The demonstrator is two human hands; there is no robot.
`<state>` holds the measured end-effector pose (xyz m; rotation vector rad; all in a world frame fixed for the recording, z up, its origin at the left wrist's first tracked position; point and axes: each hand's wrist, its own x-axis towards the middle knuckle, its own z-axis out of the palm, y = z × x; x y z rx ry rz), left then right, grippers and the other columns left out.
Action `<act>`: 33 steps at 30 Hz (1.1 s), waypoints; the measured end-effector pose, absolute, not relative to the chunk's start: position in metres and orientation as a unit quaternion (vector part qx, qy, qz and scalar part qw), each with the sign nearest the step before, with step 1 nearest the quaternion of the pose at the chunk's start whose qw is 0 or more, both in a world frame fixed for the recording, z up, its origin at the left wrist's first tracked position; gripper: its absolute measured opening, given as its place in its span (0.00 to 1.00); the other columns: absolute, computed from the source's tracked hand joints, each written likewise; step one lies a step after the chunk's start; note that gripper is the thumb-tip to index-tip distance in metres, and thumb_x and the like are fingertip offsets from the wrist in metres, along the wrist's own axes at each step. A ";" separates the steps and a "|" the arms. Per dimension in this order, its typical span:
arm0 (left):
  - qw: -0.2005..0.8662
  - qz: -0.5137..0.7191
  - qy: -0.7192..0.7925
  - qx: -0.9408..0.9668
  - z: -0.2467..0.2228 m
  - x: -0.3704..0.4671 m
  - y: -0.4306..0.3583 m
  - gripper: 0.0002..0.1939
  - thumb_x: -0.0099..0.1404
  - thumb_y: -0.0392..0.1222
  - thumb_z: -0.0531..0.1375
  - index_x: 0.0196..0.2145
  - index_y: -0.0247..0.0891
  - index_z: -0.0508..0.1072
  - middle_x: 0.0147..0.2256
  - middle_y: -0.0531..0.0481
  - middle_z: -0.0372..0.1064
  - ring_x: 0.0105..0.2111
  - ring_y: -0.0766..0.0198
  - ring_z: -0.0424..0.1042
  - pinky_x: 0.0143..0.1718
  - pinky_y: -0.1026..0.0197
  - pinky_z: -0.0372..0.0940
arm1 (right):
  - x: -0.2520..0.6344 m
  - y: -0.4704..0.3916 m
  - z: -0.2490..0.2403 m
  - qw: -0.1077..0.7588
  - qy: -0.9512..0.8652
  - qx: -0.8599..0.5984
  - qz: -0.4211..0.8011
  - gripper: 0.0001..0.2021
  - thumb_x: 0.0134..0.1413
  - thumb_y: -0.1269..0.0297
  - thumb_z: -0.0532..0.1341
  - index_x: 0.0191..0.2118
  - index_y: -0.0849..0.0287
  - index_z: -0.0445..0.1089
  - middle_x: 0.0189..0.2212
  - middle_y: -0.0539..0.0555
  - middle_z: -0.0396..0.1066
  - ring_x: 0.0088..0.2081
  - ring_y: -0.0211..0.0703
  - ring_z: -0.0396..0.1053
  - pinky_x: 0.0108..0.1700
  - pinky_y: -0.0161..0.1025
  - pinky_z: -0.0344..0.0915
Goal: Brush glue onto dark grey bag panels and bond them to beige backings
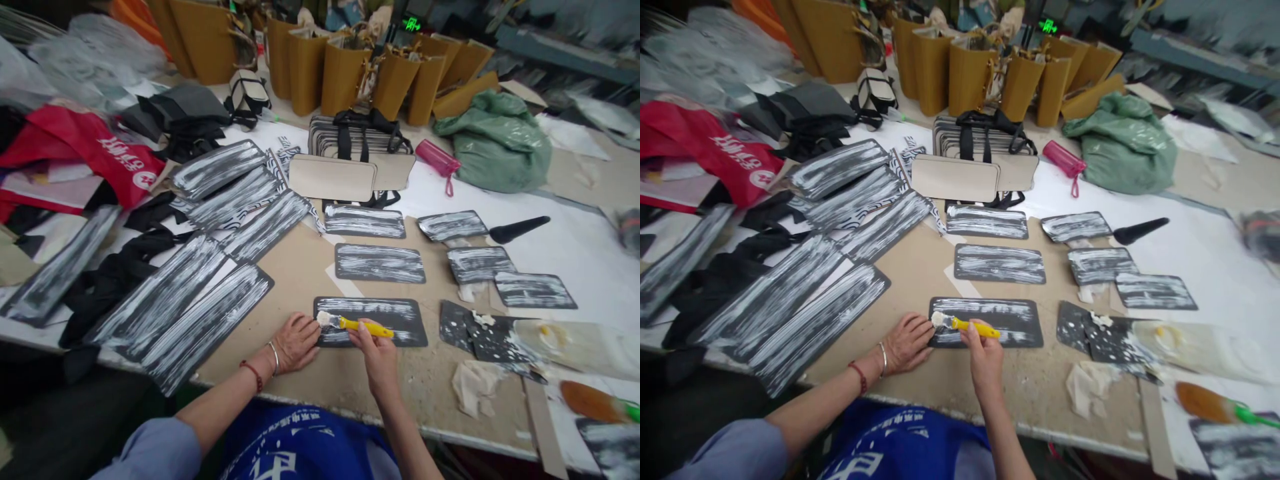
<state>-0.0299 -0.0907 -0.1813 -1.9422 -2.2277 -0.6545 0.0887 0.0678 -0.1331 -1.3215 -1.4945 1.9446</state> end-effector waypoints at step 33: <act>0.129 -0.217 -0.701 -0.667 -0.179 -0.032 -0.086 0.11 0.61 0.37 0.55 0.42 0.36 0.68 0.37 0.42 0.71 0.39 0.56 0.68 0.42 0.52 0.63 | 0.197 0.106 -0.122 0.278 -0.890 -0.284 0.224 0.15 0.56 0.71 0.53 0.47 0.57 0.69 0.40 0.57 0.74 0.43 0.44 0.71 0.45 0.42 0.70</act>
